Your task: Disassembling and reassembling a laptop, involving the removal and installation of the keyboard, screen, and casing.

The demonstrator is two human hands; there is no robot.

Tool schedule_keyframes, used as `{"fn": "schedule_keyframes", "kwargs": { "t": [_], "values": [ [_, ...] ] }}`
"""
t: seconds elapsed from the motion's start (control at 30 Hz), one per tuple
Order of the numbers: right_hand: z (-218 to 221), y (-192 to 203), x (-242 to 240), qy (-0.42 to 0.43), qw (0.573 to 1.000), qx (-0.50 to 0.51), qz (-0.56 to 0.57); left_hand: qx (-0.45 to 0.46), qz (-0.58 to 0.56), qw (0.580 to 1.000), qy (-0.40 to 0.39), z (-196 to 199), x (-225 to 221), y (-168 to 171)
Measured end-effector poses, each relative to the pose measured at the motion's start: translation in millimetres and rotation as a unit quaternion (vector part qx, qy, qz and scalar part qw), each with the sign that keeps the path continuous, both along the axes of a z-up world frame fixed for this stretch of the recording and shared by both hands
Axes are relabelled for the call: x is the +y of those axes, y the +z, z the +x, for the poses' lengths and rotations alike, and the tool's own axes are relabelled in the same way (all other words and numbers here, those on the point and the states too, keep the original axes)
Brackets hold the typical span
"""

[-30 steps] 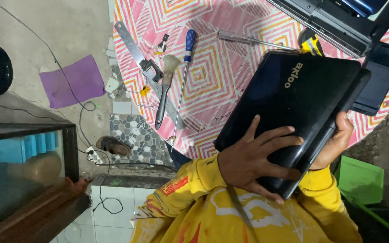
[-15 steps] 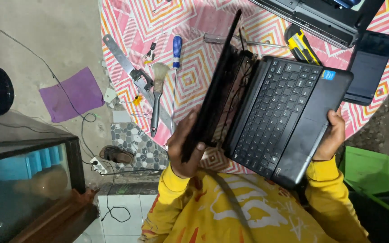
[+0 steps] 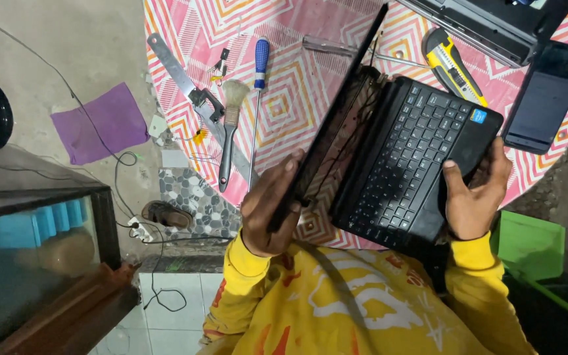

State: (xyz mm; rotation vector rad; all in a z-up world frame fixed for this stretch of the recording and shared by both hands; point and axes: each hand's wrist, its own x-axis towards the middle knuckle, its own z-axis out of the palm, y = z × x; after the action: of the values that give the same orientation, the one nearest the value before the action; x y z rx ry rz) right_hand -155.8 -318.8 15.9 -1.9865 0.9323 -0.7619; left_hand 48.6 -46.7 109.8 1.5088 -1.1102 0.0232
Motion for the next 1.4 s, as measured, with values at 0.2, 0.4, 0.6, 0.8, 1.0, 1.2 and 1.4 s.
{"fn": "schedule_keyframes", "kwargs": {
  "t": [0.2, 0.4, 0.6, 0.8, 1.0, 1.2, 1.4],
  "values": [
    [3, 24, 10, 0.016, 0.996, 0.072, -0.056, -0.021, 0.013, 1.000, -0.018, 4, 7, 5],
    [-7, 19, 5, 0.048, 0.997, -0.013, 0.065, 0.007, 0.019, 1.000, -0.015, 16, 20, 5],
    [-15, 20, 1, 0.063, 0.995, 0.059, -0.040, 0.015, 0.052, 0.998, -0.032, 13, 19, 9],
    [-19, 20, -1, 0.139, 0.970, 0.095, -0.174, 0.015, 0.058, 0.997, -0.045, 16, 20, 10],
    [17, 73, 53, 0.179, 0.955, 0.086, -0.220, 0.000, 0.074, 0.996, -0.053, 15, 24, 10],
    [52, 81, 104, 0.439, 0.859, 0.074, -0.253, -0.016, 0.080, 0.995, -0.048, 15, 22, 8],
    [74, 74, 89, 0.463, 0.839, 0.083, -0.274, -0.015, 0.069, 0.997, -0.009, 11, 19, 16]
  ]
}}
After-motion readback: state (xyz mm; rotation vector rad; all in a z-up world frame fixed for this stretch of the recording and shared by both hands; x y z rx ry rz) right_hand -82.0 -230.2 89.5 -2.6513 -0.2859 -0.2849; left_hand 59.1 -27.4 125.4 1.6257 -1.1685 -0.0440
